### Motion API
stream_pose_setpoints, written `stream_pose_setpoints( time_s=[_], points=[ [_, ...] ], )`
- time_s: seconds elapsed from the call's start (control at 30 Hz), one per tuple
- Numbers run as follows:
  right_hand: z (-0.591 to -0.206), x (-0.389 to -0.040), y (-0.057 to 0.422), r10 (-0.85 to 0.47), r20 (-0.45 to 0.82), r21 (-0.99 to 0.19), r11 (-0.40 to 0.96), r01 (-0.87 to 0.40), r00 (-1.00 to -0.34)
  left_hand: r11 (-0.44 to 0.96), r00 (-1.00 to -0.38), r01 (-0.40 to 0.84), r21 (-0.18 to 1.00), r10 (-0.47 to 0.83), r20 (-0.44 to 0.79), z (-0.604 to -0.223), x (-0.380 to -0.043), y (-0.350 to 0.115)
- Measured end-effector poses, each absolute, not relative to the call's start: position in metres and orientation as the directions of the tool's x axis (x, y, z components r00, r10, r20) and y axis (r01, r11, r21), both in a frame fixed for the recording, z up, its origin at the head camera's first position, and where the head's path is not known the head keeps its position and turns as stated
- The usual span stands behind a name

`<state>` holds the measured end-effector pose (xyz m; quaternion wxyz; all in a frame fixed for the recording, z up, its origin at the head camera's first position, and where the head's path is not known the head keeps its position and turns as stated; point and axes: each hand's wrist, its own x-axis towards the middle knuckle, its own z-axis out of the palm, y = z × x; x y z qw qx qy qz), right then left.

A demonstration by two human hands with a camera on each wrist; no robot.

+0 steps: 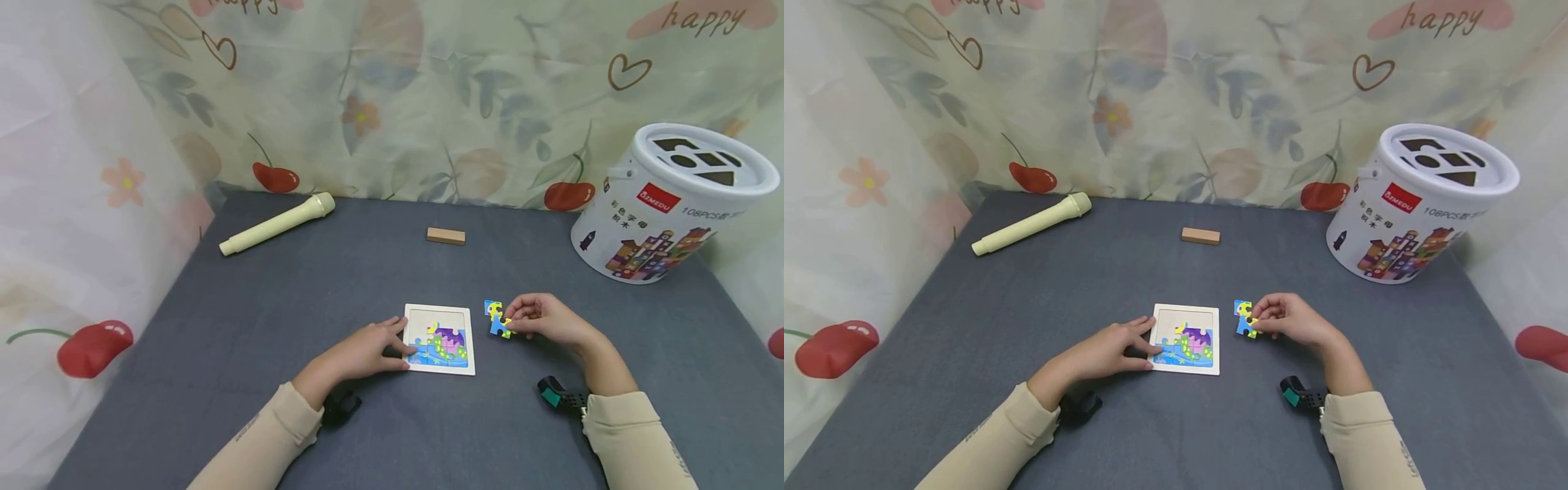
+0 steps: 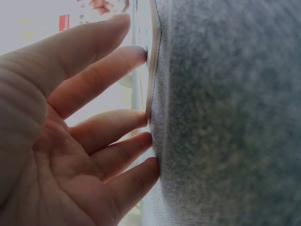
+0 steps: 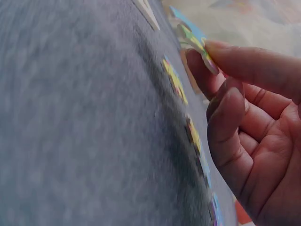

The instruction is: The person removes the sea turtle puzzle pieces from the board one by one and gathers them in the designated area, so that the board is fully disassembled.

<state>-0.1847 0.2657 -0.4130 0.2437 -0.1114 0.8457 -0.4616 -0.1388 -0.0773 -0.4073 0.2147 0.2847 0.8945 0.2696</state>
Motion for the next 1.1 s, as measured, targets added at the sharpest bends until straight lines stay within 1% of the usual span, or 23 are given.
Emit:
stream_pose_setpoints(
  time_s=[0.27, 0.5, 0.6, 0.93, 1.1],
  points=[
    [-0.418, -0.183, 0.268, -0.445, -0.27, -0.826, 0.563, -0.031, -0.854, 0.702, -0.749, 0.38, 0.603, 0.615, -0.244, -0.406, -0.138, -0.077],
    [-0.42, -0.182, 0.263, -0.441, -0.277, -0.827, 0.561, -0.022, -0.854, 0.703, -0.75, 0.375, 0.604, 0.613, -0.248, -0.406, -0.138, -0.076],
    [-0.421, -0.181, 0.261, -0.442, -0.266, -0.823, 0.567, -0.036, -0.857, 0.7, -0.75, 0.379, 0.605, 0.615, -0.242, -0.407, -0.139, -0.076],
    [-0.416, -0.176, 0.25, -0.42, -0.195, -0.766, 0.629, -0.13, -0.886, 0.702, -0.754, 0.385, 0.599, 0.614, -0.235, -0.407, -0.138, -0.076],
    [-0.416, -0.175, 0.249, -0.409, -0.193, -0.744, 0.654, -0.139, -0.892, 0.706, -0.755, 0.389, 0.592, 0.612, -0.233, -0.407, -0.138, -0.075]
  ],
)
